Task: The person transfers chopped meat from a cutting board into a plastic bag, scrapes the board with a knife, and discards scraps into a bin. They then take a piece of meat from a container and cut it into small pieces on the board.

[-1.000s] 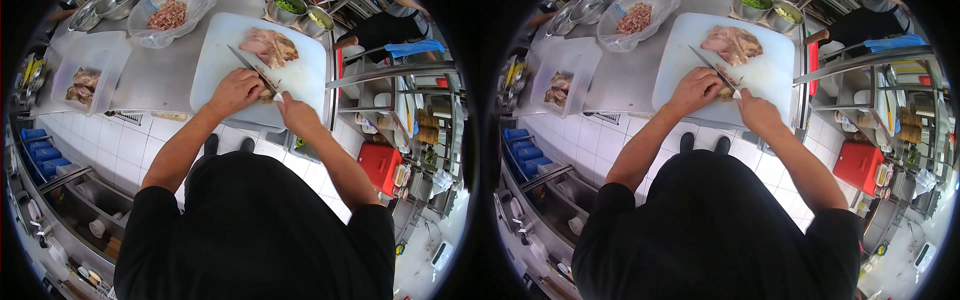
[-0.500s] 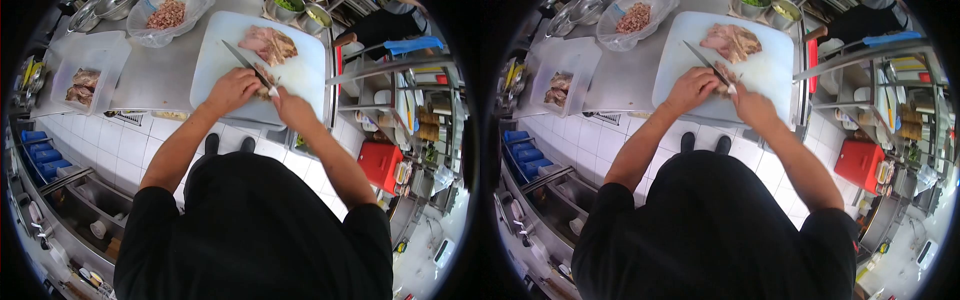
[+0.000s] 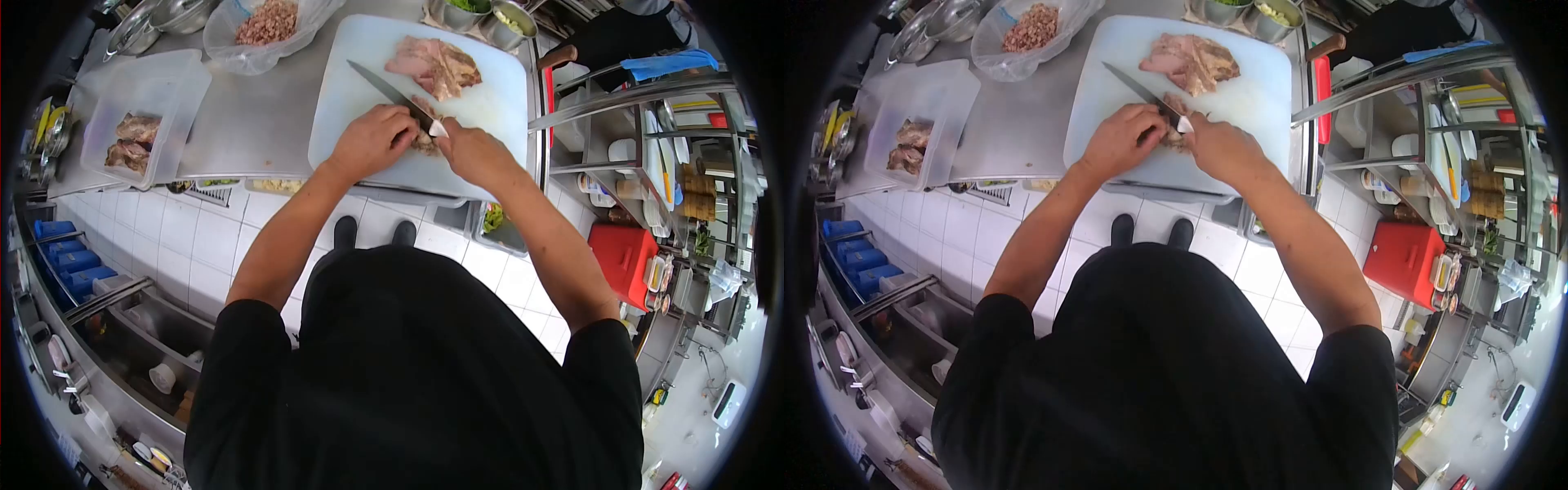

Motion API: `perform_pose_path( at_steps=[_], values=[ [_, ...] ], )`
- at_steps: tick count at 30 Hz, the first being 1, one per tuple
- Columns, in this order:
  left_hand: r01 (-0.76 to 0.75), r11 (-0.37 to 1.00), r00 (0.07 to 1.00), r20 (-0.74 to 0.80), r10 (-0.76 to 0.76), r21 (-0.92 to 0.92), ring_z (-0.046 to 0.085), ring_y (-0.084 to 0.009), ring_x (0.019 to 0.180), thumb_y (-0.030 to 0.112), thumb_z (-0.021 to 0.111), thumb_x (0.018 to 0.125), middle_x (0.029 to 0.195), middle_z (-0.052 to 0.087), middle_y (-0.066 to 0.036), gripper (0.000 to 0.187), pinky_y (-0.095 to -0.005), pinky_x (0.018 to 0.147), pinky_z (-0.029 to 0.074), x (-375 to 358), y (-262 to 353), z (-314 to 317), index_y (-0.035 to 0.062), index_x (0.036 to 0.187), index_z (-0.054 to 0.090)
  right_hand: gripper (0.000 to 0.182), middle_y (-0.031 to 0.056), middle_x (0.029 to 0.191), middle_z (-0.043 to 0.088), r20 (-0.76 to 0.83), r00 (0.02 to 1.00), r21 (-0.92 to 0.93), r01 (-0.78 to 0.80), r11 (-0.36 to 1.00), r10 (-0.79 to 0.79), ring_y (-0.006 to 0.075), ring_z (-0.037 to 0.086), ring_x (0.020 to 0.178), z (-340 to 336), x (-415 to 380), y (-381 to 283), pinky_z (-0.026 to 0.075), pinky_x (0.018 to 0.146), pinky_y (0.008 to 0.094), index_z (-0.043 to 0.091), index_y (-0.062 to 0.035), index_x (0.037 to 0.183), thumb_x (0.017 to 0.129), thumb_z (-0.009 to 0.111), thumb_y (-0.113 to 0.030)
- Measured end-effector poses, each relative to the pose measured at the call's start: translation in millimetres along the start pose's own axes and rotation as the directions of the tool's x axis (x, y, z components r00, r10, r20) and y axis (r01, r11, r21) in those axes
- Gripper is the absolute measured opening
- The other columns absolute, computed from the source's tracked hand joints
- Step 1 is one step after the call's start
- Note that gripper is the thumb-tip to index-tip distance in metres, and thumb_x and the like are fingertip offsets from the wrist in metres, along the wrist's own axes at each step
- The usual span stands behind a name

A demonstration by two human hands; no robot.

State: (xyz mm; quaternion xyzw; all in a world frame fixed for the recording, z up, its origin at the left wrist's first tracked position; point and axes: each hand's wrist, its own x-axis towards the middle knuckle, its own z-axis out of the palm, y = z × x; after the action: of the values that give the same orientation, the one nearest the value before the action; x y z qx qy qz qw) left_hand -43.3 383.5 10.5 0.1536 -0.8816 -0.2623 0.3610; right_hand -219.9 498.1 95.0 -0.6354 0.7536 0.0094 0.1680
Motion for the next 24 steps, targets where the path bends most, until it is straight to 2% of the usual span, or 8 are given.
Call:
perform_pose_path(
  at_steps=[3,7,11,14,17,18,21,24],
  values=[
    [-0.132,0.986,0.988,-0.064,0.138,0.099,0.063,-0.0289,0.093,0.011,0.072,0.082,0.101,0.066,-0.006,0.010,-0.0395,0.085,0.054,6,2,-8,0.0088,0.091,0.068,0.033,0.0247,0.088,0.071,0.382,0.898,0.065,-0.263,0.963,0.220,0.0416,0.071,0.083,-83,-13,-50,0.055,0.076,0.0546,0.053,-0.0032,0.123,0.103,0.049,-0.030],
    [-0.086,0.996,0.996,-0.020,0.087,0.016,0.063,-0.0295,0.092,0.010,0.072,0.082,0.102,0.066,-0.008,0.012,-0.0395,0.084,0.053,2,-6,-3,0.0082,0.093,0.068,0.037,0.0242,0.089,0.071,0.162,0.973,-0.043,-0.157,0.987,0.162,0.0428,0.071,0.083,-13,-34,-19,0.055,0.076,0.0553,0.053,-0.0009,0.122,0.104,0.048,-0.033],
    [-0.071,0.997,0.997,0.024,0.071,0.017,0.063,-0.0308,0.095,0.009,0.073,0.083,0.107,0.066,-0.010,0.015,-0.0398,0.083,0.054,5,-15,-10,0.0082,0.097,0.068,0.035,0.0271,0.083,0.070,-0.025,0.995,0.012,-0.093,0.996,0.093,0.0472,0.069,0.078,23,-19,-13,0.054,0.071,0.0565,0.052,-0.0016,0.120,0.104,0.050,-0.032],
    [-0.061,0.998,0.998,-0.015,0.061,0.016,0.064,-0.0310,0.095,0.009,0.072,0.084,0.107,0.066,-0.009,0.015,-0.0399,0.083,0.054,0,-8,-7,0.0086,0.097,0.067,0.037,0.0275,0.084,0.070,0.013,1.000,0.027,0.010,1.000,-0.010,0.0467,0.069,0.078,-15,1,-20,0.054,0.072,0.0564,0.052,-0.0003,0.123,0.103,0.050,-0.032],
    [-0.094,0.995,0.994,-0.047,0.096,0.035,0.064,-0.0296,0.093,0.008,0.071,0.082,0.101,0.066,-0.007,0.011,-0.0391,0.082,0.055,-3,-6,-9,0.0081,0.093,0.067,0.035,0.0269,0.084,0.070,0.216,0.970,0.028,-0.122,0.992,0.114,0.0465,0.069,0.079,-49,-22,-34,0.054,0.072,0.0567,0.052,-0.0007,0.122,0.104,0.050,-0.031],
    [-0.110,0.993,0.992,-0.057,0.113,0.039,0.064,-0.0288,0.092,0.008,0.071,0.082,0.098,0.066,-0.007,0.010,-0.0386,0.081,0.055,-2,-6,-9,0.0078,0.090,0.067,0.034,0.0268,0.083,0.070,0.118,0.991,-0.036,-0.065,0.997,0.069,0.0465,0.069,0.079,-31,-32,-26,0.054,0.072,0.0570,0.052,-0.0009,0.119,0.104,0.049,-0.031],
    [-0.093,0.995,0.996,0.003,0.093,0.038,0.064,-0.0291,0.092,0.007,0.072,0.080,0.098,0.065,-0.008,0.012,-0.0389,0.082,0.055,-3,-7,-11,0.0075,0.091,0.067,0.036,0.0249,0.091,0.072,0.104,0.981,0.011,-0.168,0.986,0.166,0.0448,0.070,0.087,12,-25,-28,0.055,0.078,0.0553,0.052,-0.0019,0.127,0.103,0.048,-0.029],
    [-0.044,0.999,0.997,0.065,0.045,-0.021,0.064,-0.0300,0.099,0.007,0.073,0.083,0.105,0.066,-0.009,0.015,-0.0392,0.085,0.055,-4,-8,-16,0.0091,0.096,0.068,0.038,0.0245,0.091,0.072,0.008,0.998,0.012,-0.068,0.998,0.068,0.0438,0.071,0.085,17,-6,-21,0.055,0.077,0.0551,0.050,-0.0026,0.129,0.103,0.049,-0.030]
  ],
)
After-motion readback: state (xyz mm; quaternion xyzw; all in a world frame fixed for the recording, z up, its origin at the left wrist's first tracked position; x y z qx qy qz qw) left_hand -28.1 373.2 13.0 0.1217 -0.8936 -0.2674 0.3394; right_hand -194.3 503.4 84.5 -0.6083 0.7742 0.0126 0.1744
